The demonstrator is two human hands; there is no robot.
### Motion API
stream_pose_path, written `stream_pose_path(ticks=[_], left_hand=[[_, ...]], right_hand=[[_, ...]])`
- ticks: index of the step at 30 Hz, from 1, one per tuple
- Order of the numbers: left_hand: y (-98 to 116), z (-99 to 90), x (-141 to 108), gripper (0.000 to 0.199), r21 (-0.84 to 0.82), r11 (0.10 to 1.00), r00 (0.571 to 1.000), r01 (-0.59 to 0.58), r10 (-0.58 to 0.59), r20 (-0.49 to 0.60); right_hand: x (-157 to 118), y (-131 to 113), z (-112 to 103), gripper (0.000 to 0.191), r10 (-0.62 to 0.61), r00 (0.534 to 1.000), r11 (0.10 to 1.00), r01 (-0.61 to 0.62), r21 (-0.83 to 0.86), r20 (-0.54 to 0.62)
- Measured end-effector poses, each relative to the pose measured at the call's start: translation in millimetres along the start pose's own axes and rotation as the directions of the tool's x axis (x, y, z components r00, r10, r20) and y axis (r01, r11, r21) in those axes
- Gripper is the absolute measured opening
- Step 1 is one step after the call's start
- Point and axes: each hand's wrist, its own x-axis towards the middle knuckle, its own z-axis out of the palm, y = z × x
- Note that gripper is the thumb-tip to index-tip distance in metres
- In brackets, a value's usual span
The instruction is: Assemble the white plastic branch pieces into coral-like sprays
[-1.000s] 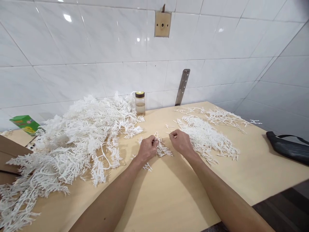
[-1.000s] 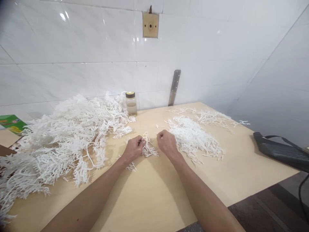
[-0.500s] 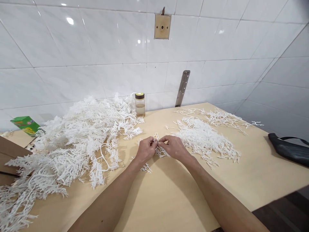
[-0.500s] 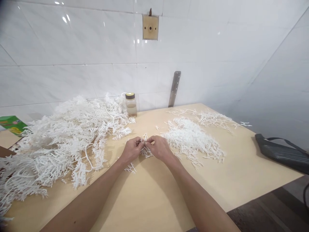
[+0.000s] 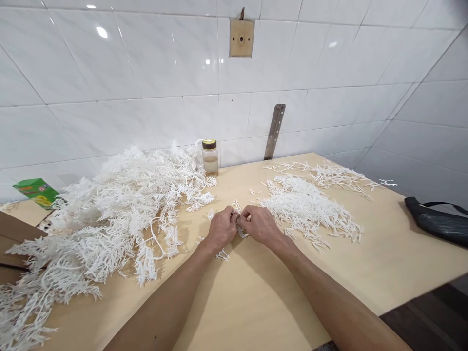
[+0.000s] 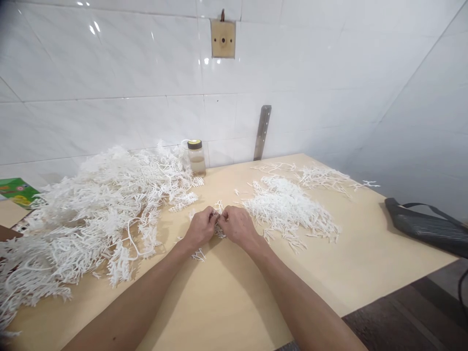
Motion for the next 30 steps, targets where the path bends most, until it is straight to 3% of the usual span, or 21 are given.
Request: stream_pose_path(ticks=[6,9,13,15,17,19,22,25,30], left_hand=[[1,-1.0,-1,0.017,0.004,1.000,0.999,0.021,-0.021,-0.030],[0,-1.7,1,0.022,-0.161,0.985,0.997,0.061,-0.069,-0.046],[-2,-1.9,3,0.024,-0.407,0.908,0.994,0.096,-0.108,-0.006],[-2,-2.6,4,0.024,-0.475,0.872,0.992,0.121,-0.122,0.030],[-1,-3.6,4,0.025,-0.506,0.851,0.990,0.139,-0.128,0.057],[-1,-4.1,4,0.026,-0.517,0.844,0.990,0.139,-0.123,0.066],[-2,-2.8,4,0.025,-0.520,0.845,0.992,0.125,-0.113,0.054],[-4,-1.3,5,0.024,-0.503,0.856,0.993,0.117,-0.107,0.050],[-3,-2.9,5,0.025,-0.486,0.866,0.993,0.119,-0.099,0.066]], right_hand=[[4,7,-1,0.019,-0.018,0.993,0.970,-0.011,-0.243,-0.116],[9,26,-12,0.017,0.036,0.974,0.979,-0.080,-0.186,-0.224],[13,53,-31,0.017,0.150,0.908,0.973,-0.206,-0.104,-0.391],[13,55,-37,0.021,0.163,0.891,0.980,-0.197,-0.039,-0.423],[11,48,-37,0.021,0.145,0.925,0.989,-0.122,0.088,-0.350],[8,33,-33,0.023,0.084,0.977,0.971,-0.036,0.237,-0.198],[4,12,-24,0.028,-0.032,0.999,0.946,0.037,0.322,-0.023],[2,6,-16,0.021,-0.042,0.999,0.957,0.037,0.287,0.011],[6,14,-12,0.019,-0.038,0.999,0.970,0.035,0.239,0.005]])
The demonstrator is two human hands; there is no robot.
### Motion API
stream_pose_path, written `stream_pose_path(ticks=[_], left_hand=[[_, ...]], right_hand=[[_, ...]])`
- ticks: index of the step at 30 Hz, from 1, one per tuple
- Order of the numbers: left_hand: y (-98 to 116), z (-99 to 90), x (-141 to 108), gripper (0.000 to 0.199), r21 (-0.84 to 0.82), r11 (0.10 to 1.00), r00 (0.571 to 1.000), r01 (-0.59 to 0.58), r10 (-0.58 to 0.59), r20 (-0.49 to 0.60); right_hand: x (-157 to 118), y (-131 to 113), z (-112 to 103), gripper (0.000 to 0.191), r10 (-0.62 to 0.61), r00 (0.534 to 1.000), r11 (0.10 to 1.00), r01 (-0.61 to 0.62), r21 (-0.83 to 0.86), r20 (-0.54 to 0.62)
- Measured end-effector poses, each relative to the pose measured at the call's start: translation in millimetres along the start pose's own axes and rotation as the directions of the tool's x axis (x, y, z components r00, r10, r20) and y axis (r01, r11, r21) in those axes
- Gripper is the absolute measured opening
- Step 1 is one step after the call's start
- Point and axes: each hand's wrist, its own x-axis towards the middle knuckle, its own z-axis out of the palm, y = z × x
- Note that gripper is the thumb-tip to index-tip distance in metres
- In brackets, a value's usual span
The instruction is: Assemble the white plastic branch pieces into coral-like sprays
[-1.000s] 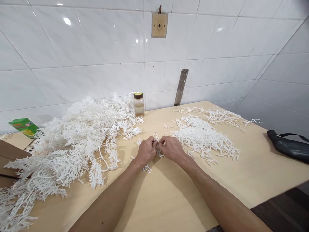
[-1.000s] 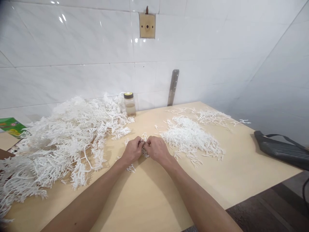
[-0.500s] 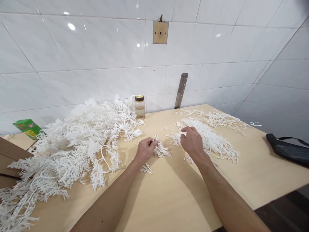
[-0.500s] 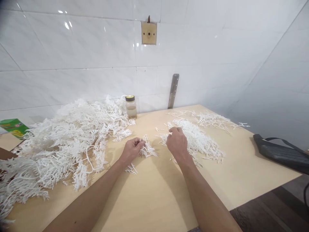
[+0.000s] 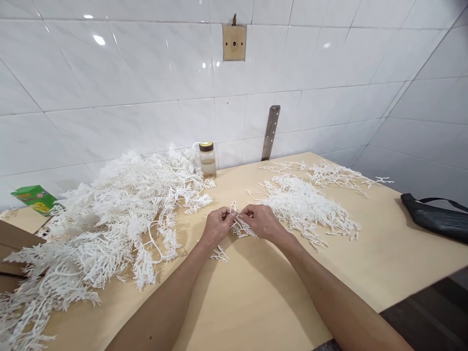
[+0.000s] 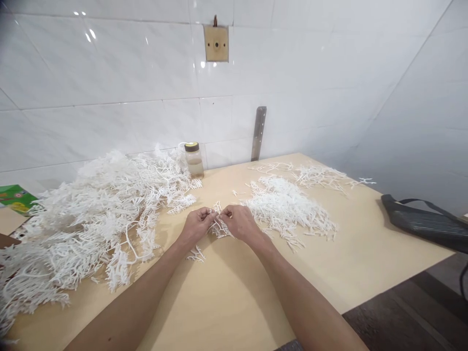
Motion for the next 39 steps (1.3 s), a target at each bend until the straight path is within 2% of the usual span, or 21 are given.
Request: stream_pose_path(ticks=[8,14,18,21,26,31,35,39], left_hand=[[2,-1.1,0,0.026,-0.041,0.999,0.998,0.018,-0.015,0.054],[1,-1.8,-1,0.026,0.052,0.999,1.000,0.003,-0.004,0.014],[5,-2.5,-2,0.026,0.138,0.990,1.000,0.000,-0.004,0.030],[6,-2.5,-2,0.027,0.173,0.985,0.999,-0.018,0.010,0.044],[1,-1.3,0,0.028,0.081,0.996,0.999,0.025,-0.027,0.032],[1,-2.0,0,0.030,0.044,0.998,0.998,0.052,-0.054,0.040],[11,-7.8,-2,0.030,0.018,0.994,0.985,0.106,-0.108,0.135],[19,-13.2,-4,0.028,0.065,0.987,0.954,0.146,-0.158,0.254]], right_hand=[[-1,-3,-4,0.023,0.018,0.999,0.998,-0.020,0.055,0.052],[-1,-4,-1,0.021,0.013,1.000,0.996,-0.014,0.087,0.011],[-2,-5,-2,0.018,-0.022,1.000,0.998,0.022,0.051,-0.003],[-2,-7,-1,0.019,0.017,0.998,0.999,-0.014,0.042,-0.059],[-3,-9,4,0.021,0.056,0.993,0.996,-0.047,0.080,-0.107],[-3,-8,3,0.024,0.078,0.996,0.990,-0.074,0.124,-0.031],[-4,-6,-1,0.020,0.022,1.000,0.996,-0.021,0.090,-0.020],[-4,-4,2,0.017,-0.139,0.989,0.988,0.136,-0.072,-0.047]])
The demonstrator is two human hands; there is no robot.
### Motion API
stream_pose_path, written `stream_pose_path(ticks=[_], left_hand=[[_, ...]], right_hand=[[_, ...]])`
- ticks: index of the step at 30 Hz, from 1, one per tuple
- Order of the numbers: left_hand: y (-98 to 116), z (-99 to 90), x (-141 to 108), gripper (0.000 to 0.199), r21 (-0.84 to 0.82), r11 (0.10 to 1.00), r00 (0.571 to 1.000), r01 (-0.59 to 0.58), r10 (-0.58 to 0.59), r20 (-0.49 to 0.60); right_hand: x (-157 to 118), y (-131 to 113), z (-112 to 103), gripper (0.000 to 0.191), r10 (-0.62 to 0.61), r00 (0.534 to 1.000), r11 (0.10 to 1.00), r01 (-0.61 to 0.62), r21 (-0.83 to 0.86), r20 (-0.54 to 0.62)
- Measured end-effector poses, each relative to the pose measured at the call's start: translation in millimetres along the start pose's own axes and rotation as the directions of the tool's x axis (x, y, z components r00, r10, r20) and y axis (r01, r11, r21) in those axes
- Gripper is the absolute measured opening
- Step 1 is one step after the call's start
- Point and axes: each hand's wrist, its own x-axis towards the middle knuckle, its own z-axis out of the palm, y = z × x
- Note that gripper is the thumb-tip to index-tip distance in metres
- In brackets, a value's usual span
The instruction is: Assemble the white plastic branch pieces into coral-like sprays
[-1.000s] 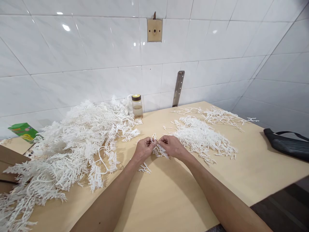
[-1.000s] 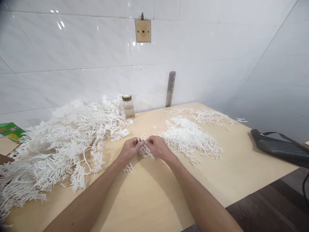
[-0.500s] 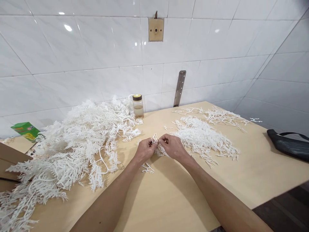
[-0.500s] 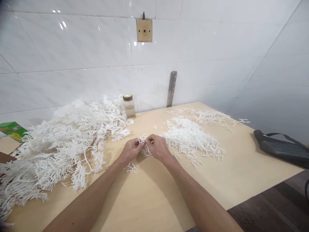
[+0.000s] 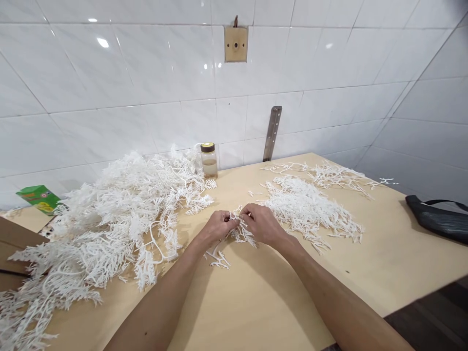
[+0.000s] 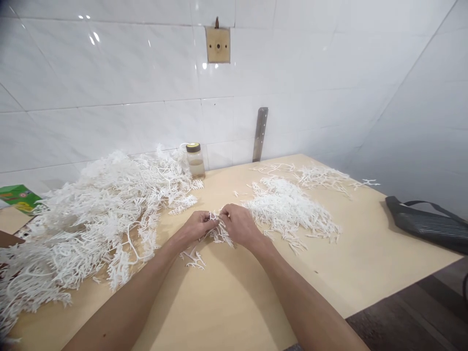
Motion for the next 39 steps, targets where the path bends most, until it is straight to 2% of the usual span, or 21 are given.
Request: stream_pose_path(ticks=[2,4,9,14,17,20,23,35,39], left_hand=[[1,0.1,-1,0.026,0.049,0.999,1.000,-0.003,0.002,0.031],[-1,1.8,0,0.026,0.074,0.997,1.000,-0.010,0.009,0.015],[-9,6.6,4,0.029,0.055,0.998,0.990,-0.042,0.049,-0.129],[-16,7.1,7,0.029,0.076,0.995,0.984,-0.066,0.078,-0.162],[-18,7.1,8,0.029,0.070,0.996,0.981,-0.062,0.074,-0.177],[-17,7.2,8,0.029,0.081,0.994,0.976,-0.073,0.088,-0.200],[-15,7.1,8,0.027,0.106,0.991,0.972,-0.080,0.101,-0.213],[-13,6.7,6,0.028,0.163,0.983,0.979,-0.081,0.109,-0.172],[-9,7.1,5,0.029,0.186,0.979,0.972,-0.087,0.124,-0.199]], right_hand=[[1,4,2,0.019,-0.021,0.998,0.990,0.012,-0.138,-0.059],[3,11,1,0.020,0.033,0.991,0.970,-0.062,-0.237,-0.127],[5,33,-13,0.018,0.201,0.958,0.924,-0.254,-0.287,-0.203],[3,39,-31,0.023,0.294,0.914,0.872,-0.377,-0.313,-0.280],[3,30,-33,0.022,0.262,0.935,0.926,-0.313,-0.210,-0.237],[3,16,-26,0.022,0.157,0.987,0.987,-0.157,-0.017,-0.014],[1,7,-18,0.024,0.087,0.989,0.993,-0.096,0.072,0.120],[0,4,-11,0.017,0.081,0.988,0.993,-0.091,0.075,0.129],[-1,4,-6,0.018,0.049,0.992,0.997,-0.056,0.059,0.116]])
